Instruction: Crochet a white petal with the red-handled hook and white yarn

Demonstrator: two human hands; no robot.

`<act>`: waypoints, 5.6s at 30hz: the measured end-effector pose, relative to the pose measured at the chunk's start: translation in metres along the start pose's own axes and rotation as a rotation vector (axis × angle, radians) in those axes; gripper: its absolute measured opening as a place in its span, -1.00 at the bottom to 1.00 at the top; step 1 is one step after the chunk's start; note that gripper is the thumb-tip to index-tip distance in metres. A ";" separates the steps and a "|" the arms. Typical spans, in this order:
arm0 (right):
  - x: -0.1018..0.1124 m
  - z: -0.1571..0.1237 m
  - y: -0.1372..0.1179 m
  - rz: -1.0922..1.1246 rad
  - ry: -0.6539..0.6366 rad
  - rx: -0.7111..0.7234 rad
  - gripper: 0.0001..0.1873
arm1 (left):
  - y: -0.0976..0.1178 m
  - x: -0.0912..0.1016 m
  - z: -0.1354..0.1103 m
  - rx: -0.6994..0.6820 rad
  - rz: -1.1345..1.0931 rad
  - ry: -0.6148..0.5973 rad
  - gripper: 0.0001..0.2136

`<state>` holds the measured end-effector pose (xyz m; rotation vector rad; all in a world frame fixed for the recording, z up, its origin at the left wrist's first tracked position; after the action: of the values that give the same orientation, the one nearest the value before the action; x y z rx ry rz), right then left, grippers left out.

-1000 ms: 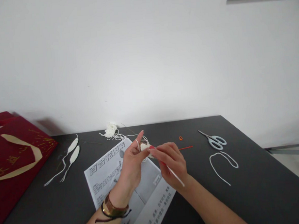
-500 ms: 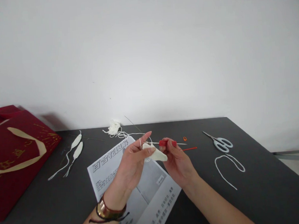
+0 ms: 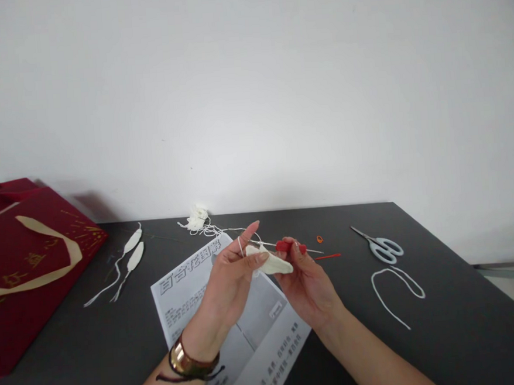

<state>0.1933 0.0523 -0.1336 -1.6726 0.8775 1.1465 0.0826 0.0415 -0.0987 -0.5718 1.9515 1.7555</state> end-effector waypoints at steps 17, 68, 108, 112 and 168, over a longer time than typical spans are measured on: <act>-0.010 0.002 -0.026 -0.251 -0.142 0.192 -0.87 | 0.005 -0.002 -0.010 0.134 0.083 -0.016 -0.43; -0.033 -0.018 -0.063 -0.736 -0.339 0.601 -0.85 | 0.004 -0.001 -0.016 -0.045 0.282 0.147 -0.45; -0.038 -0.052 -0.029 -1.788 -0.860 1.321 -0.62 | 0.009 0.013 -0.008 -0.441 0.877 0.272 -0.56; -0.035 -0.053 -0.024 -1.838 -0.903 1.320 -0.61 | 0.011 0.011 -0.006 -0.445 0.812 0.255 -0.55; -0.044 -0.036 -0.079 -1.027 -0.425 0.723 -0.84 | 0.004 0.002 0.004 -0.074 0.319 -0.177 -0.51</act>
<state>0.2609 0.0487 -0.0636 -0.9614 0.0500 0.3459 0.0786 0.0459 -0.0970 -0.1241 1.9415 1.9990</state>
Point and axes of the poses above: each hand's wrist, its own z-axis towards the middle knuckle, its own x-axis out of the back of the hand, y = z × x, the point moved 5 cm from there along z, towards the middle knuckle, and after that the axes turned 4 degrees about z, right-handed, at the moved point
